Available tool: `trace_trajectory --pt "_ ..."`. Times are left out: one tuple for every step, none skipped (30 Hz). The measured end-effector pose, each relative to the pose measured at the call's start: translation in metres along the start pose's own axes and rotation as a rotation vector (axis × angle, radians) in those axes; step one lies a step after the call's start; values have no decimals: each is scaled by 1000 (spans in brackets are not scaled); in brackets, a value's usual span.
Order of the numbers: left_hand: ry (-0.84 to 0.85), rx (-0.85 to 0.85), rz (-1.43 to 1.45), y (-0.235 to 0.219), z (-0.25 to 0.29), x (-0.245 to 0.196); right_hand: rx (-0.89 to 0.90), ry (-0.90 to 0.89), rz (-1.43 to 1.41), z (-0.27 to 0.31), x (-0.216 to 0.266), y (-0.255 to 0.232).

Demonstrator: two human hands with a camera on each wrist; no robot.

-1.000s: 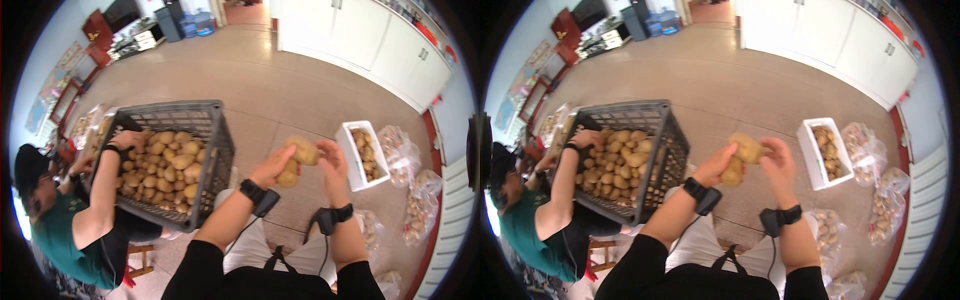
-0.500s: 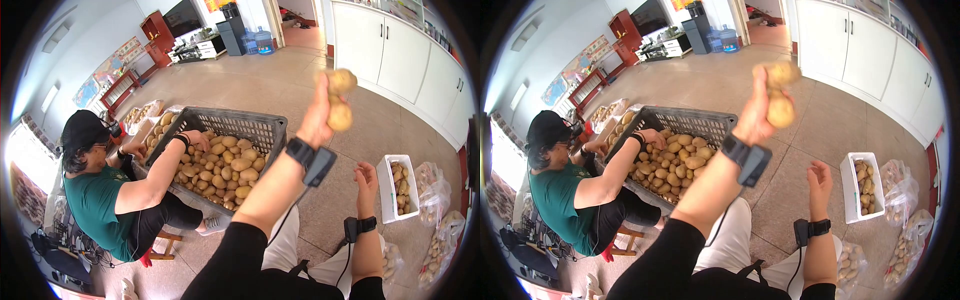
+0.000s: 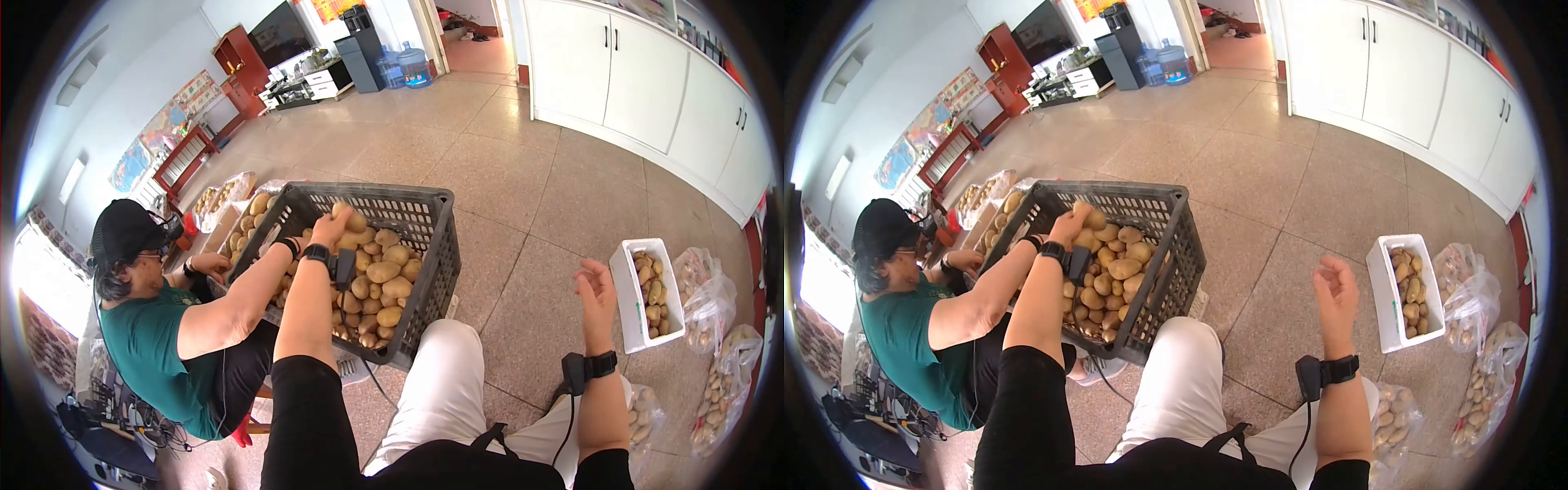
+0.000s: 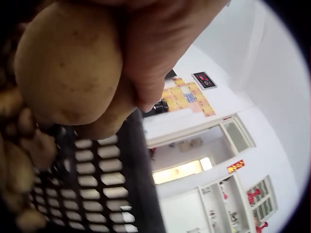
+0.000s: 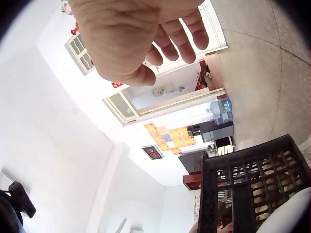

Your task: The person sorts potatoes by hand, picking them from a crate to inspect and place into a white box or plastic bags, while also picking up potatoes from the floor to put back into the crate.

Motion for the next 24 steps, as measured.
trace_trajectory --pt "-4 2 5 -2 -4 18 4 0 5 0 0 2" --pt "-39 21 -233 -3 -4 33 8 8 21 0 1 6" --pt "-75 41 -472 -4 -7 46 14 17 37 -1 1 10" --pt "-84 45 -467 -6 -12 56 22 19 43 -1 -1 12" --pt "-90 162 -577 -3 -13 64 32 17 47 -2 -3 15" --pt "-98 283 -685 0 -13 75 45 16 51 -2 -6 17" --pt "-111 290 -679 0 -30 102 58 22 57 -2 -9 20" --pt "32 363 -873 14 -62 139 60 32 43 -2 -11 22" --pt "184 433 -1065 28 -94 174 59 39 27 -3 -13 23" --pt "345 501 -1255 39 -108 188 63 40 30 -4 -15 24" --pt "344 503 -1253 32 -104 174 69 39 68 -4 -16 24" --pt "206 719 -927 21 -85 150 73 38 105 -4 -17 24" --pt "65 910 -589 11 -61 120 74 41 108 -4 -16 25" --pt "-78 1075 -237 11 -47 107 83 48 146 -3 -12 27" --pt "-82 1079 -235 17 -53 113 92 55 184 -2 -11 28" --pt "-69 916 -376 19 -67 121 94 57 186 -1 -12 29" --pt "-60 832 -442 18 -71 123 100 44 168 0 -12 29" --pt "-56 749 -507 16 -74 125 106 30 150 0 -12 30" --pt "301 684 -831 14 -73 115 108 29 152 0 -13 30" --pt "454 654 -866 13 -72 116 109 27 117 1 -14 29" --pt "611 607 -907 12 -71 117 109 26 81 1 -15 28" --pt "764 543 -948 10 -69 118 109 25 83 2 -14 28" --pt "239 414 -460 -2 -75 123 109 40 78 2 -14 26" --pt "74 373 -320 -6 -70 125 107 56 73 3 -14 25"
Point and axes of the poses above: each hand's wrist, its own z-axis away from the middle knuckle, its own y-axis out of the palm, x = y × z, the point moved 6 cm from there along -z, towards the middle knuckle, and after that the axes turned 2 degrees about x, right-handed, at the moved point
